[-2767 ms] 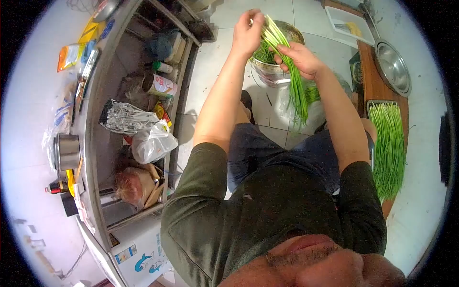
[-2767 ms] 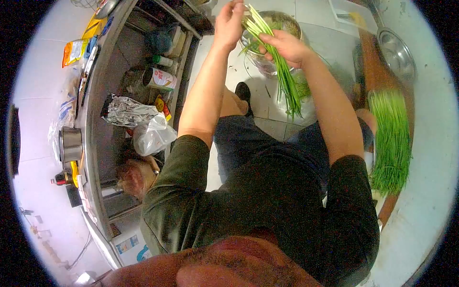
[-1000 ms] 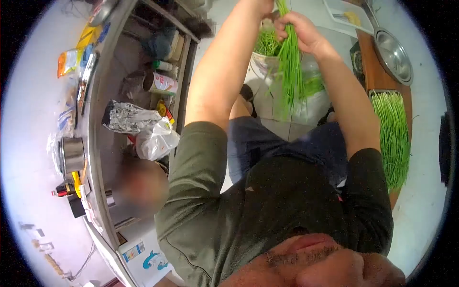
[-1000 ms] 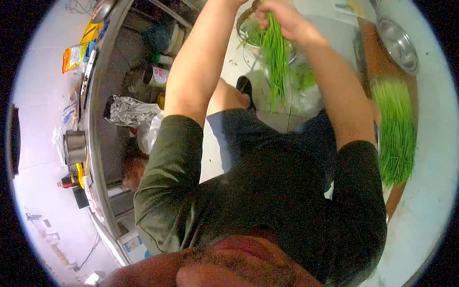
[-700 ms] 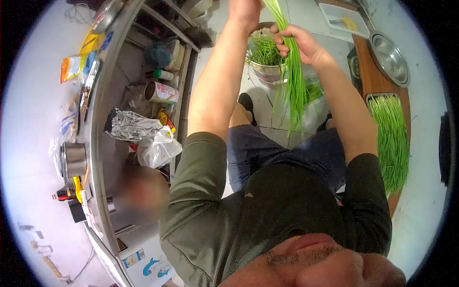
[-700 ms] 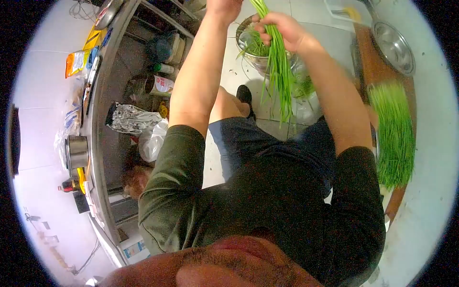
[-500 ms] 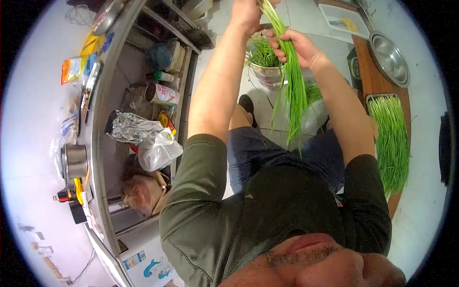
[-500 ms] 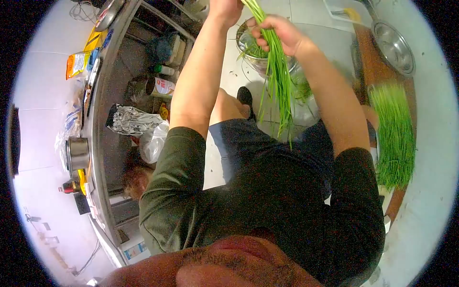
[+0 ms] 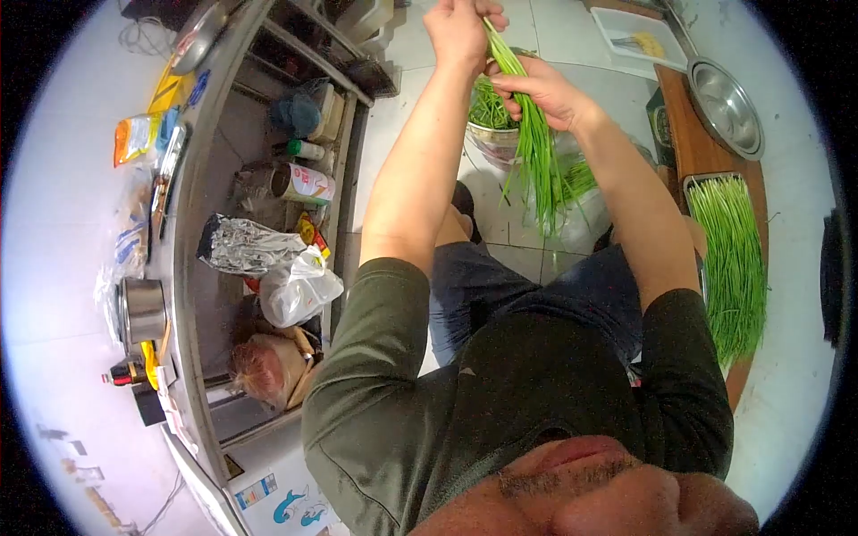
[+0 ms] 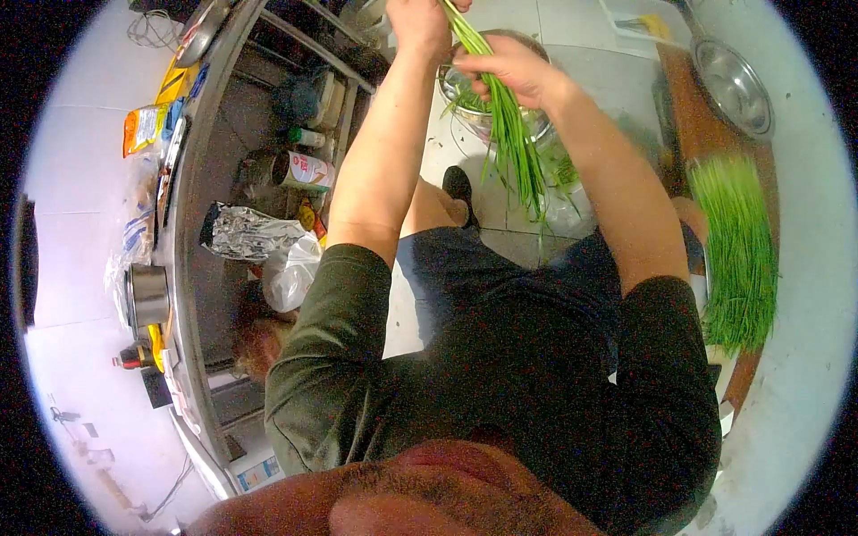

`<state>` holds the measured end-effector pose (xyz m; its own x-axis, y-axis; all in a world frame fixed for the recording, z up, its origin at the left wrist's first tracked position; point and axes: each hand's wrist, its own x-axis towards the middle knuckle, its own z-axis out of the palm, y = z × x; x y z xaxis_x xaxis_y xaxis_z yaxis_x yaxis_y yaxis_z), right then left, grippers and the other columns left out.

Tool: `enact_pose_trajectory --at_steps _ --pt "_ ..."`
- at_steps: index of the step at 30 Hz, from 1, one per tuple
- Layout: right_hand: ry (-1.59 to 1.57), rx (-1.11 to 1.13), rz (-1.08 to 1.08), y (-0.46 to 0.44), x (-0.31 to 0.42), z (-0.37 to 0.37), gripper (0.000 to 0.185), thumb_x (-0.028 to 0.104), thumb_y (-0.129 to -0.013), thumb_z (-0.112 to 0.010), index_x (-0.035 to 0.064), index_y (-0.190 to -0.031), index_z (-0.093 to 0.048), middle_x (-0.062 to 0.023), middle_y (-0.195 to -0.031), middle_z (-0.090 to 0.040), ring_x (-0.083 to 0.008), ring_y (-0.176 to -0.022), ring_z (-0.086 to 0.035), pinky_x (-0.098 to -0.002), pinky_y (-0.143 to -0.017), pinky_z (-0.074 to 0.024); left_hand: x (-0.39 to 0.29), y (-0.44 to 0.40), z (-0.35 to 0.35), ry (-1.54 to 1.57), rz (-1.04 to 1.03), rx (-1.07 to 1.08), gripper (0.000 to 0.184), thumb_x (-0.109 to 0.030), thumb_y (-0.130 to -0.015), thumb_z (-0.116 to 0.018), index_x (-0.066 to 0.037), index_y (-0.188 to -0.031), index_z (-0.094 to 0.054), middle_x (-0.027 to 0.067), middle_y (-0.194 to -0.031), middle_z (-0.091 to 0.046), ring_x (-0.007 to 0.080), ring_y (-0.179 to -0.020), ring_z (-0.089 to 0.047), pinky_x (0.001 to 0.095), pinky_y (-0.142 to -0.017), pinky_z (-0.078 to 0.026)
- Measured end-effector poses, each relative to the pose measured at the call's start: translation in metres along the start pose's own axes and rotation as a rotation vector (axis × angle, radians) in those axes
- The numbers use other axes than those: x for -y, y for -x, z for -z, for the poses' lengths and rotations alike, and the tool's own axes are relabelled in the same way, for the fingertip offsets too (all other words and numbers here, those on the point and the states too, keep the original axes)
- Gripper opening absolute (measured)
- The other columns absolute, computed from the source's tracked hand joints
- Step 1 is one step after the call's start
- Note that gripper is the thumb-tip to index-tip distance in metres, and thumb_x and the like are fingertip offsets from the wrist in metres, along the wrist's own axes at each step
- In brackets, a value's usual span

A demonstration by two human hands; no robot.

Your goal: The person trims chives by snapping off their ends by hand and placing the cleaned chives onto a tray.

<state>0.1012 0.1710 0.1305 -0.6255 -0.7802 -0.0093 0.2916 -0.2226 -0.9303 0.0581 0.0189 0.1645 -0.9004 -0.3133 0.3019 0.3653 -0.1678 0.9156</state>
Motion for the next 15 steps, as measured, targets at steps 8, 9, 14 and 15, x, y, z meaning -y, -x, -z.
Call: enact_pose_trajectory --at_steps 8,9,14,15 --pt "0.228 -0.084 0.075 -0.018 -0.022 0.007 0.016 0.014 -0.082 -0.064 0.0002 -0.088 -0.060 -0.0042 -0.072 -0.061 -0.0131 -0.057 -0.055 -0.0294 -0.053 -0.0459 -0.030 0.041 -0.026 -0.295 -0.121 -0.032 0.032 -0.018 -0.094 -0.054 -0.002 -0.067 -0.054 0.0046 -0.060 -0.058 0.0146 -0.053 -0.056 0.0293 -0.053 -0.047" --pt "0.273 -0.121 0.131 -0.028 -0.034 0.011 0.021 0.016 -0.081 -0.066 -0.0016 -0.091 -0.061 -0.0064 -0.071 -0.063 -0.0135 -0.057 -0.057 -0.0307 -0.052 -0.0468 -0.022 0.039 -0.020 -0.334 -0.105 -0.045 0.031 -0.021 -0.096 -0.053 -0.002 -0.072 -0.054 0.0040 -0.060 -0.058 0.0144 -0.053 -0.056 0.0287 -0.053 -0.047" --pt "0.398 -0.280 0.112 0.016 0.005 -0.001 0.020 0.016 -0.087 -0.063 0.0008 -0.099 -0.059 -0.0004 -0.068 -0.057 -0.0102 -0.055 -0.053 -0.0252 -0.046 -0.0429 -0.025 0.036 -0.029 0.008 -0.137 0.071 0.024 -0.019 -0.100 -0.048 0.002 -0.111 -0.051 0.0164 -0.095 -0.062 0.0221 -0.075 -0.062 0.0338 -0.066 -0.053" --pt "0.415 -0.281 0.108 0.027 0.017 0.003 0.022 0.018 -0.087 -0.064 0.0007 -0.100 -0.059 -0.0002 -0.068 -0.057 -0.0100 -0.054 -0.053 -0.0250 -0.046 -0.0427 -0.025 0.036 -0.028 0.060 -0.120 0.075 0.031 -0.014 -0.100 -0.047 0.002 -0.126 -0.044 0.0175 -0.104 -0.060 0.0236 -0.081 -0.062 0.0356 -0.075 -0.053"
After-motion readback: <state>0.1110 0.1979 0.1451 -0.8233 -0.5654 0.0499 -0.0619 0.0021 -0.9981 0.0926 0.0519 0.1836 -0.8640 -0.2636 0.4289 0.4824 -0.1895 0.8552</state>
